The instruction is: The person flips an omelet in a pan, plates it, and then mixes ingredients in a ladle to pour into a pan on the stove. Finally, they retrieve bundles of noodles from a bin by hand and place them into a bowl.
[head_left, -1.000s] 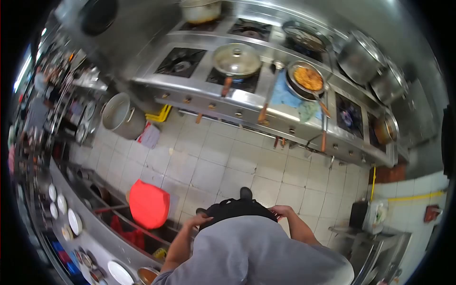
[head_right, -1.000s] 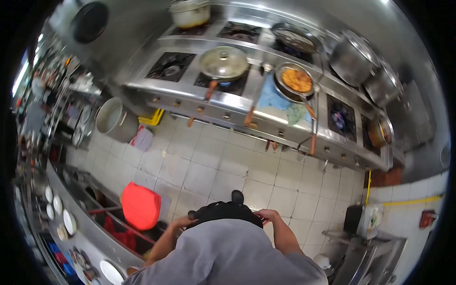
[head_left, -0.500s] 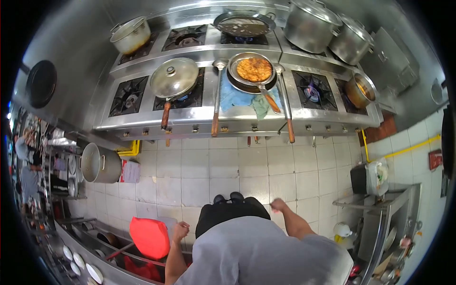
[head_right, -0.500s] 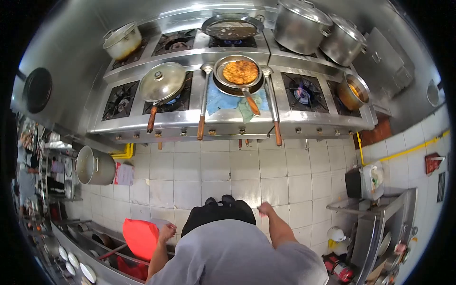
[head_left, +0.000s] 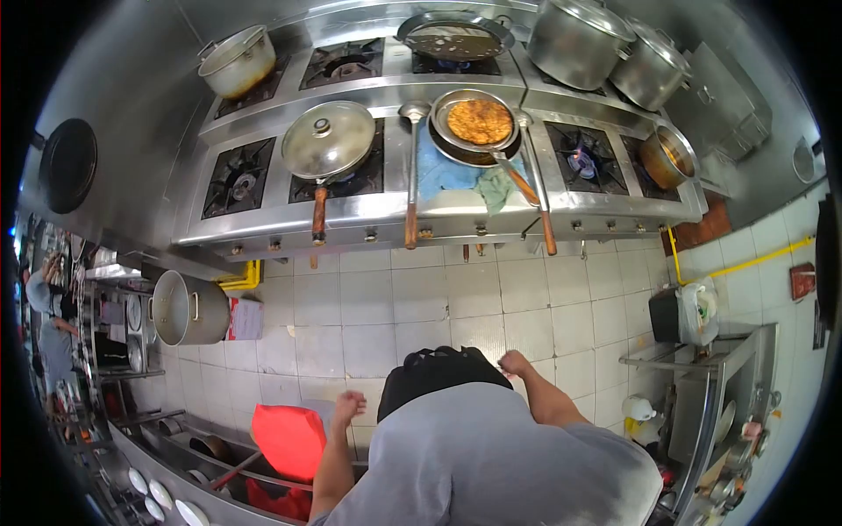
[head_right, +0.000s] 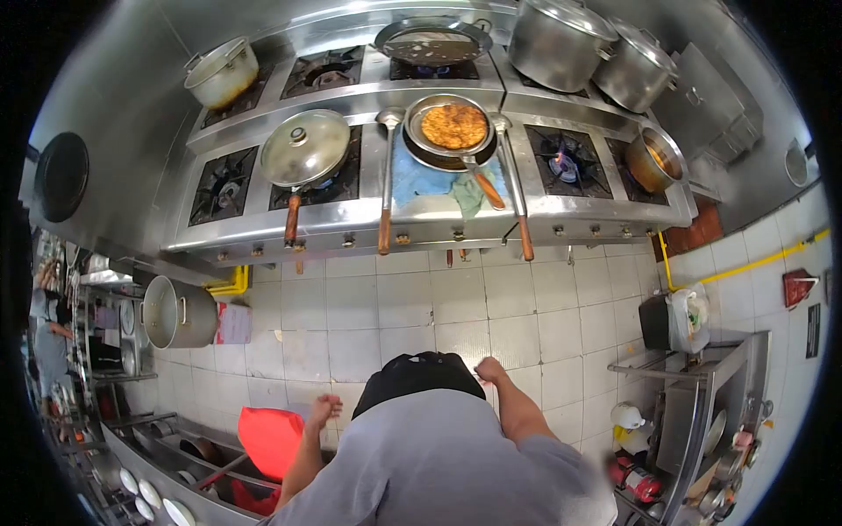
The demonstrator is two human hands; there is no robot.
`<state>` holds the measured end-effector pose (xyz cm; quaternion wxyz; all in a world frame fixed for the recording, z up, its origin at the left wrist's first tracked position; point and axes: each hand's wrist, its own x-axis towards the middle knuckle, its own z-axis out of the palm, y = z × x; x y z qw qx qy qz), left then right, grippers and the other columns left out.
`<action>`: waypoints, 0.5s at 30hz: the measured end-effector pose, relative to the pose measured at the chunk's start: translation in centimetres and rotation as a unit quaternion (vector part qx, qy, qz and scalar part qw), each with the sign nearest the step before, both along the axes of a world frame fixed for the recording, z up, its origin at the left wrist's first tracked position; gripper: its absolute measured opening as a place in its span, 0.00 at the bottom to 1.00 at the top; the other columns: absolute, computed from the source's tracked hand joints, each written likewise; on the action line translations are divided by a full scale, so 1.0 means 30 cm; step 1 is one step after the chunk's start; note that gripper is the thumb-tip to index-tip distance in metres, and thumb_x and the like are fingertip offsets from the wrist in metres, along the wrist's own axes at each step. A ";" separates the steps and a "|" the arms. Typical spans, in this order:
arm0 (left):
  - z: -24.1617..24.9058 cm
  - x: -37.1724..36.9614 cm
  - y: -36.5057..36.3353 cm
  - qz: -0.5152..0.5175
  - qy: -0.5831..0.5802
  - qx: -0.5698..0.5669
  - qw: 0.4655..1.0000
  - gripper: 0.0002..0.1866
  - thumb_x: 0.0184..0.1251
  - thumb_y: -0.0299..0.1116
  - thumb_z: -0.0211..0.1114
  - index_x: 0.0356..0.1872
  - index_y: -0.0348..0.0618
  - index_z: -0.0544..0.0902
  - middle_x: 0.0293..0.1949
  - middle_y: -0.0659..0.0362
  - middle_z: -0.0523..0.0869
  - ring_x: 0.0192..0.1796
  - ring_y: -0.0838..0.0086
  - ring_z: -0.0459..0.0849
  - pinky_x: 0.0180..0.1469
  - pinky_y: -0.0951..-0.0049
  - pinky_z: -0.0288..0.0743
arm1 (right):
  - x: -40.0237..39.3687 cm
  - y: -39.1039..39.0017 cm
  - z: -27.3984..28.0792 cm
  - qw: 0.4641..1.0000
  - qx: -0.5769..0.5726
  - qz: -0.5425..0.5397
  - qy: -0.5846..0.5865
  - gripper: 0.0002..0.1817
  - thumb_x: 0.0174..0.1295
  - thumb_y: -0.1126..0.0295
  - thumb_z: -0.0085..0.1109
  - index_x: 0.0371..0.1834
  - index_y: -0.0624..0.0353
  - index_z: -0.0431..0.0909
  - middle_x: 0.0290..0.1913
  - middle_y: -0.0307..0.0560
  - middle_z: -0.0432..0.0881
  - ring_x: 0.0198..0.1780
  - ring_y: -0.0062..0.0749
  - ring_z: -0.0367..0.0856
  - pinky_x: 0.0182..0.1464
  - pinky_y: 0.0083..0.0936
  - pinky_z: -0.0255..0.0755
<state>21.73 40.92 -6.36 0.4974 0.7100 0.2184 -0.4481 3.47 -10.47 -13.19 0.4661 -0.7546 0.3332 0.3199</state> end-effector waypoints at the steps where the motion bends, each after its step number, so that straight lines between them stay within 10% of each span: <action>1: 0.009 0.072 -0.024 -0.029 -0.043 0.000 0.999 0.07 0.64 0.31 0.58 0.38 0.41 0.80 0.32 0.59 0.84 0.31 0.76 0.82 0.30 0.74 0.77 | -0.027 0.018 0.087 0.992 0.008 -0.107 0.064 0.11 0.56 0.70 0.56 0.21 0.68 0.77 0.24 0.54 0.81 0.22 0.34 0.82 0.21 0.31 0.79; 15: -0.060 0.817 -0.430 0.075 -0.128 -0.034 0.988 0.09 0.61 0.31 0.58 0.43 0.47 0.77 0.37 0.61 0.82 0.36 0.73 0.80 0.34 0.68 0.76 | -0.053 0.105 0.291 0.954 0.104 -0.281 0.017 0.13 0.63 0.68 0.56 0.47 0.63 0.75 0.35 0.47 0.81 0.32 0.31 0.82 0.30 0.28 0.80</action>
